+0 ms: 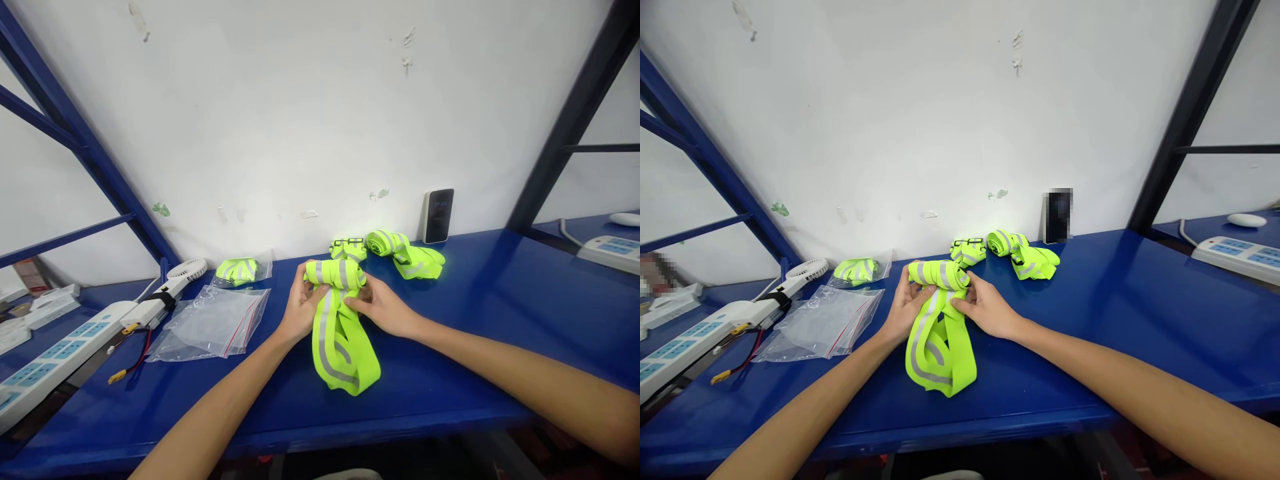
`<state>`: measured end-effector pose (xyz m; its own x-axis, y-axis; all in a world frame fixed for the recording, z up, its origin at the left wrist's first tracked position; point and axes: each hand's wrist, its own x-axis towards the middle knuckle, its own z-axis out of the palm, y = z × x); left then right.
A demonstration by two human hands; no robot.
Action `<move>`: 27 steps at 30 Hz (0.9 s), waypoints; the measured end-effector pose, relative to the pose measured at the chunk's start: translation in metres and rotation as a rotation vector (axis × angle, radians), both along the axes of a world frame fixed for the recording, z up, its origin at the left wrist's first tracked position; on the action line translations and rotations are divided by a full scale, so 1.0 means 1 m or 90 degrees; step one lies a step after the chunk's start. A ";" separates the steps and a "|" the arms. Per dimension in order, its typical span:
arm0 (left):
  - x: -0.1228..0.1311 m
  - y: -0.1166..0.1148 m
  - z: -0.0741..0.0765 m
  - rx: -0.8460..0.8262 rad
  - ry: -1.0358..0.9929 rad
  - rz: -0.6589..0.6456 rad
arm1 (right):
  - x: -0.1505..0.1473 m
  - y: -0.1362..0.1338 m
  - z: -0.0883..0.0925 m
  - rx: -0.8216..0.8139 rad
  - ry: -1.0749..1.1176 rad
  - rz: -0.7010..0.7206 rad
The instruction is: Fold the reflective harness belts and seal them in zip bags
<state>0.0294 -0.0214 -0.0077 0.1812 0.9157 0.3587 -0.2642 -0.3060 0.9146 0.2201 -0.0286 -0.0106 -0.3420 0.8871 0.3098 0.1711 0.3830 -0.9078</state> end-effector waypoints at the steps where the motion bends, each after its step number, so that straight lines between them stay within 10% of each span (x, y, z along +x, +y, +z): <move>1: 0.000 0.000 -0.001 -0.003 0.001 -0.004 | -0.002 0.000 -0.001 -0.045 0.049 0.025; 15: -0.003 0.007 0.000 0.069 0.036 0.035 | 0.000 -0.008 0.012 -0.406 0.346 0.252; 27: -0.006 0.007 -0.002 -0.029 -0.001 -0.103 | -0.001 0.000 0.011 -0.336 0.362 0.084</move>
<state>0.0230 -0.0148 -0.0101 0.3274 0.8899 0.3176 -0.3086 -0.2169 0.9261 0.2196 -0.0285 0.0005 -0.3695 0.9291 0.0179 -0.3907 -0.1378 -0.9102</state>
